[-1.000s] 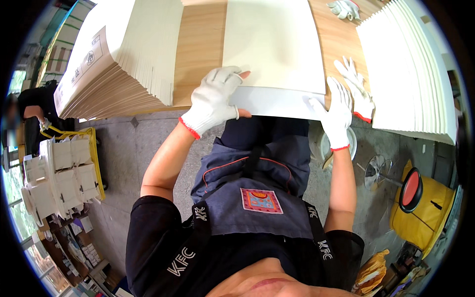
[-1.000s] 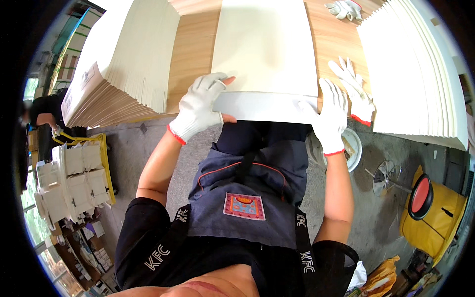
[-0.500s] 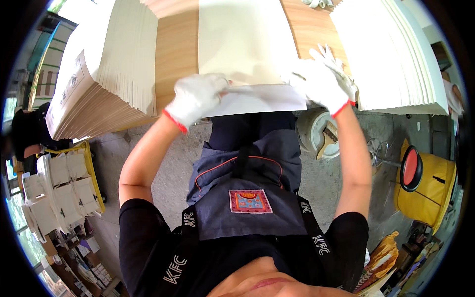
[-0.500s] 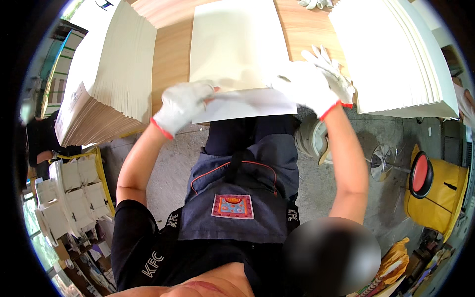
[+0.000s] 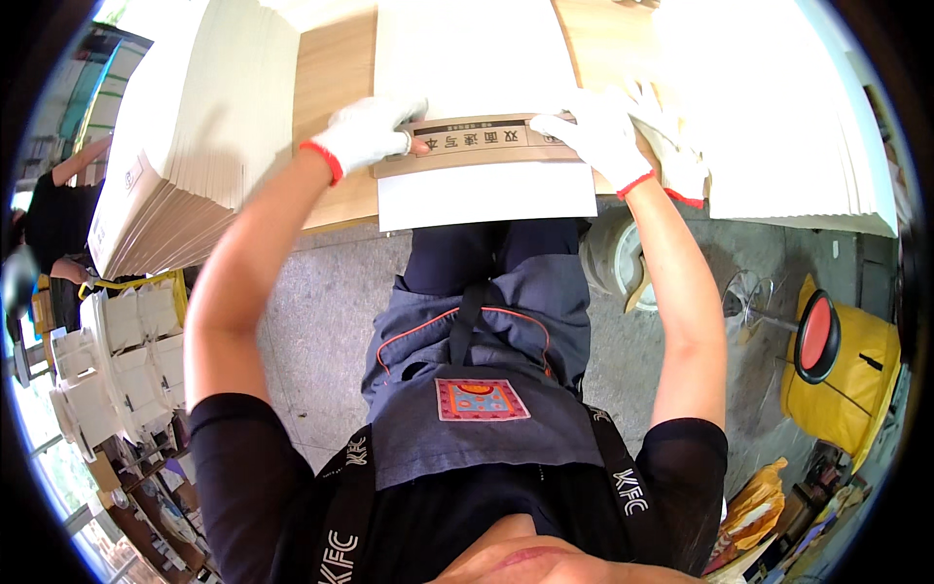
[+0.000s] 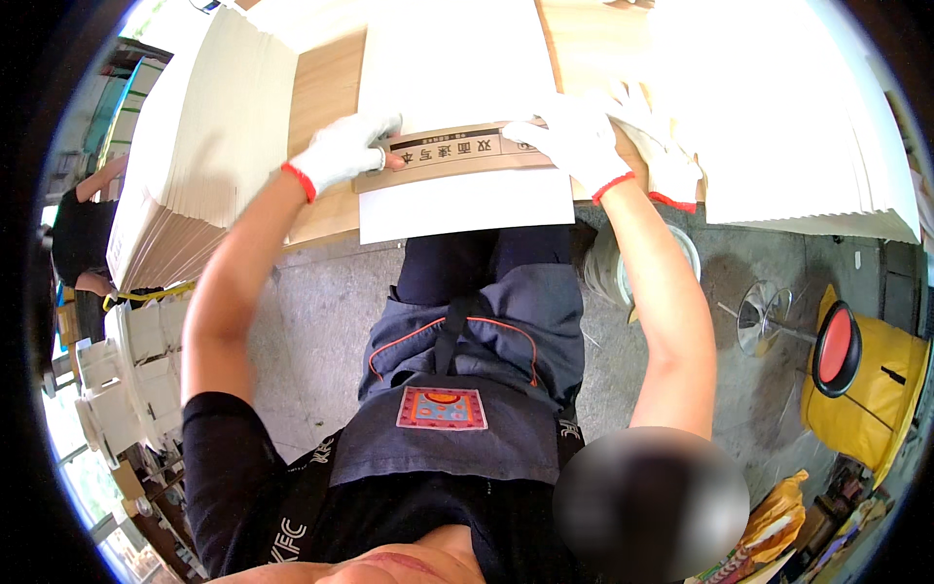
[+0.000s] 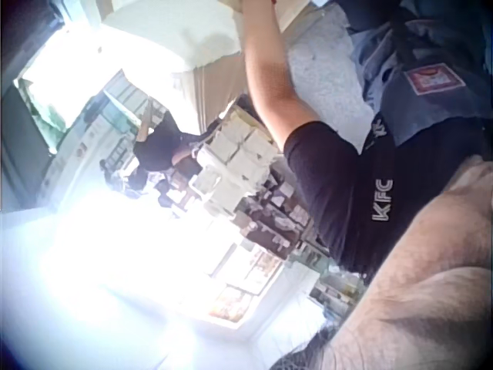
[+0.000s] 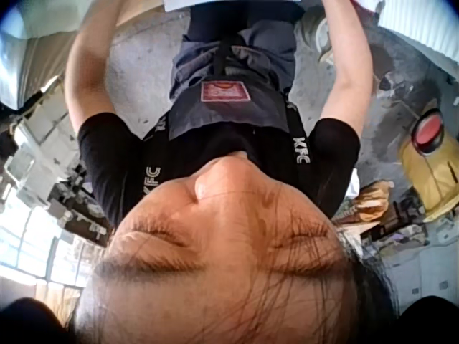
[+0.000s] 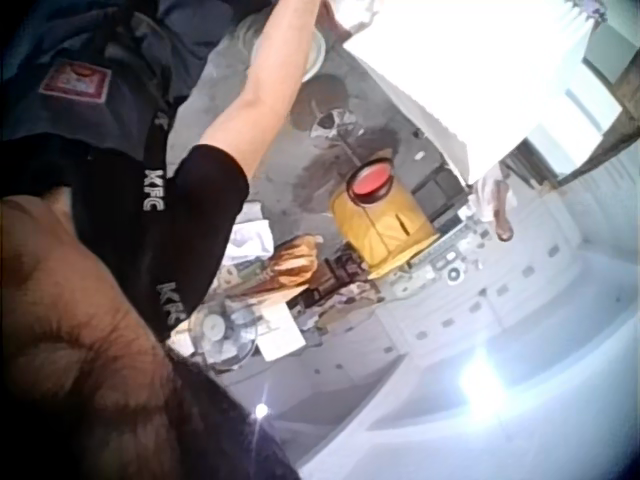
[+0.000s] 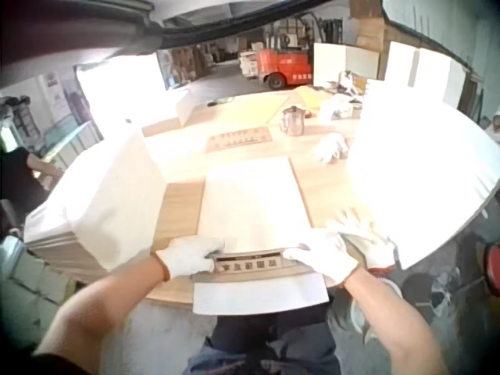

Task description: The person repeatedly picks up stacks of white paper sheets from a table and places them onto a growing pile. The person wears white gloves and a black shirt with a KFC logo. The action is repetitive and involves handling the paper stacks one by one.

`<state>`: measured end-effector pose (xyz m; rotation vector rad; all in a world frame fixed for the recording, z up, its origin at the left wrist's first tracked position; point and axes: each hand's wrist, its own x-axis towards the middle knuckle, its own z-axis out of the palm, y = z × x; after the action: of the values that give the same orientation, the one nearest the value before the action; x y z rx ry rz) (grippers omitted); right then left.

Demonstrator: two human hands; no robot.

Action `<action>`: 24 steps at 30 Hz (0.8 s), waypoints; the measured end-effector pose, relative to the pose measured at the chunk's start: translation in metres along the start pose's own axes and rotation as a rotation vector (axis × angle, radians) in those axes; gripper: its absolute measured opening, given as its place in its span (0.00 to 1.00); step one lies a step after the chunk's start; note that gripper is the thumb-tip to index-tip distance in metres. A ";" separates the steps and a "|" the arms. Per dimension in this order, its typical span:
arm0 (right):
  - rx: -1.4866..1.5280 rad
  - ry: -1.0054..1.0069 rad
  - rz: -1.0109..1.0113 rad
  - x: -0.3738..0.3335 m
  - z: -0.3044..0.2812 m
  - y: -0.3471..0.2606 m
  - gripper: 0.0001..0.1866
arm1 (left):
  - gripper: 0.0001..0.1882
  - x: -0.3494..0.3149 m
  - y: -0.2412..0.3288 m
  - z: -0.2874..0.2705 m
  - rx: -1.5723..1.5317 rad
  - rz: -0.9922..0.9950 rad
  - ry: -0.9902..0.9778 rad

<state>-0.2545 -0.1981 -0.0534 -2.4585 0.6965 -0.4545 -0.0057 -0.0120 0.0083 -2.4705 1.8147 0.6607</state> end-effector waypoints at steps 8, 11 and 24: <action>-0.124 0.062 -0.074 -0.004 0.005 0.003 0.22 | 0.55 0.060 0.081 -0.031 0.734 0.503 -0.489; -0.298 0.318 -0.208 -0.020 -0.016 -0.010 0.19 | 0.65 0.062 0.072 -0.030 0.661 0.524 -0.459; -0.373 -0.037 -0.598 -0.031 -0.009 -0.037 0.13 | 0.50 0.074 0.060 -0.029 0.579 0.787 -0.384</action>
<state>-0.2700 -0.1575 -0.0297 -3.0114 0.0035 -0.5306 -0.0329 -0.1062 0.0247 -1.1589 2.3299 0.4579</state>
